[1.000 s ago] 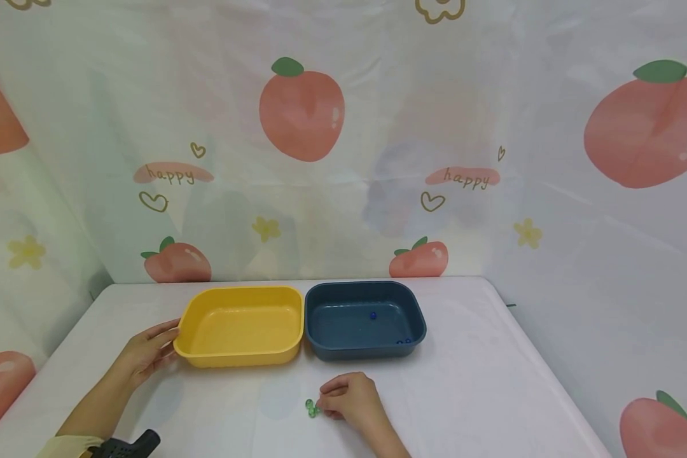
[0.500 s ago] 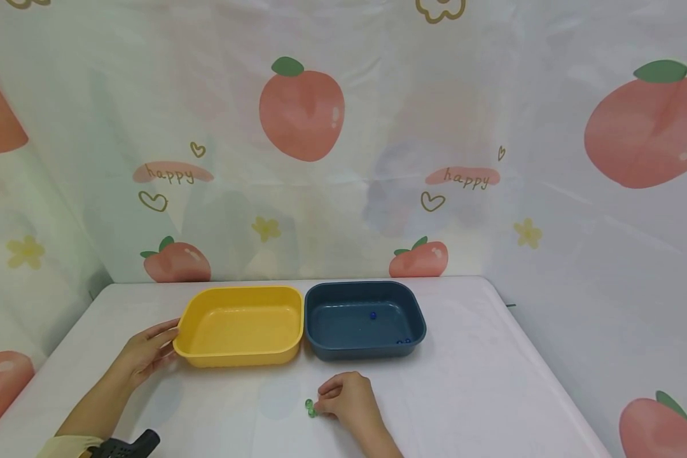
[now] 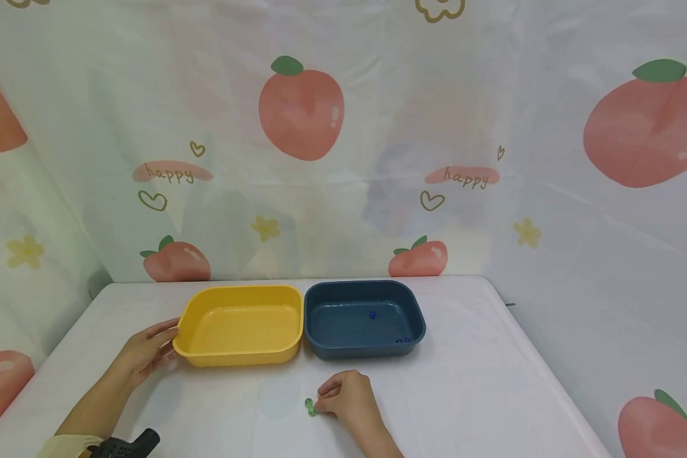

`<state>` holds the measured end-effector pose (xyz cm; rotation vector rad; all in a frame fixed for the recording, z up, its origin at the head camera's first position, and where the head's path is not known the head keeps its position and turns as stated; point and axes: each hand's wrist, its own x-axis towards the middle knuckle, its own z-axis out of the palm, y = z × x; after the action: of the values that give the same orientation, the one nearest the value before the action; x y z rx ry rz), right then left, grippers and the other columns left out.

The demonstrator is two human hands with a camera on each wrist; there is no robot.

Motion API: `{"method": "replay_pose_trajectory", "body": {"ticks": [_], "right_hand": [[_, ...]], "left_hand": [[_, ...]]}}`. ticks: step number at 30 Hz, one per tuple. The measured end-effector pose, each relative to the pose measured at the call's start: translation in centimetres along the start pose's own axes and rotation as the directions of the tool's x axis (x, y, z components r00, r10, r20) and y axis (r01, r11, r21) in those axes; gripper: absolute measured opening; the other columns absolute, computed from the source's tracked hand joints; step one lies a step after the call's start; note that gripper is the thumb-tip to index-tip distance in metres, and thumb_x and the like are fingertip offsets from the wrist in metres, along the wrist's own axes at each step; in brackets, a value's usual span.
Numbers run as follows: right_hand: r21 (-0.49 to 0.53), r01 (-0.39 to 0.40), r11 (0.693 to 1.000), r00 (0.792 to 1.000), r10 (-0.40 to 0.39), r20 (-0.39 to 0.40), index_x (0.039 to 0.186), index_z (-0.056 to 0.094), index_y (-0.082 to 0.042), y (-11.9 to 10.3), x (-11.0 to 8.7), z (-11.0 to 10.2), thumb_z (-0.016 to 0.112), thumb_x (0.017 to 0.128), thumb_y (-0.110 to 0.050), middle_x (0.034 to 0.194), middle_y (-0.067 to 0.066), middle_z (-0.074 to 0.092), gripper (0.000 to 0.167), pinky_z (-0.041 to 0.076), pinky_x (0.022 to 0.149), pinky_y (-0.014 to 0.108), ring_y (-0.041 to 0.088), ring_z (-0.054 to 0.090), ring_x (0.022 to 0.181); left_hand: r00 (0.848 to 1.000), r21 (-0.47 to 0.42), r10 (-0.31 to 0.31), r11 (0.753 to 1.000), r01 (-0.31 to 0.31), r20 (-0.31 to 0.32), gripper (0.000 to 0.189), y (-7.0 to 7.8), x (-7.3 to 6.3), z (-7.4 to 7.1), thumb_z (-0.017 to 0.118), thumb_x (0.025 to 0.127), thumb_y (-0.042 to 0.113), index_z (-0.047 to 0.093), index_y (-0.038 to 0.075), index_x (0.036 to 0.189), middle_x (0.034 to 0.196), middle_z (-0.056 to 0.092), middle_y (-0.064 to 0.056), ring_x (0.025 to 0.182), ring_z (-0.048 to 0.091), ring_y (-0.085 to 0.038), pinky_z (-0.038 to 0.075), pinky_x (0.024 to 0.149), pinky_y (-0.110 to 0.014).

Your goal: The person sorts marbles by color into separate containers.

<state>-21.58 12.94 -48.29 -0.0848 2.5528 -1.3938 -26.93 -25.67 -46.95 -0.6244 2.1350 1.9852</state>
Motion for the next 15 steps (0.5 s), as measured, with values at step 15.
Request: {"method": "replay_pose_trajectory", "body": {"ticks": [15], "right_hand": [[0.055,-0.048,0.997,0.999,0.047,0.009,0.085,0.075,-0.003,0.05,0.05,-0.06,0.083,0.072,-0.001,0.072,0.002,0.072,0.015,0.059,0.060,0.027,0.010,0.067,0.065]], "left_hand": [[1.000,-0.001,-0.005,1.000,0.005,0.000,0.058,0.04,0.13,-0.05,0.060,0.099,0.028,0.040,0.004,0.148,0.123,0.059,-0.008,0.082,0.062,-0.004,0.058,0.076,-0.022]]}}
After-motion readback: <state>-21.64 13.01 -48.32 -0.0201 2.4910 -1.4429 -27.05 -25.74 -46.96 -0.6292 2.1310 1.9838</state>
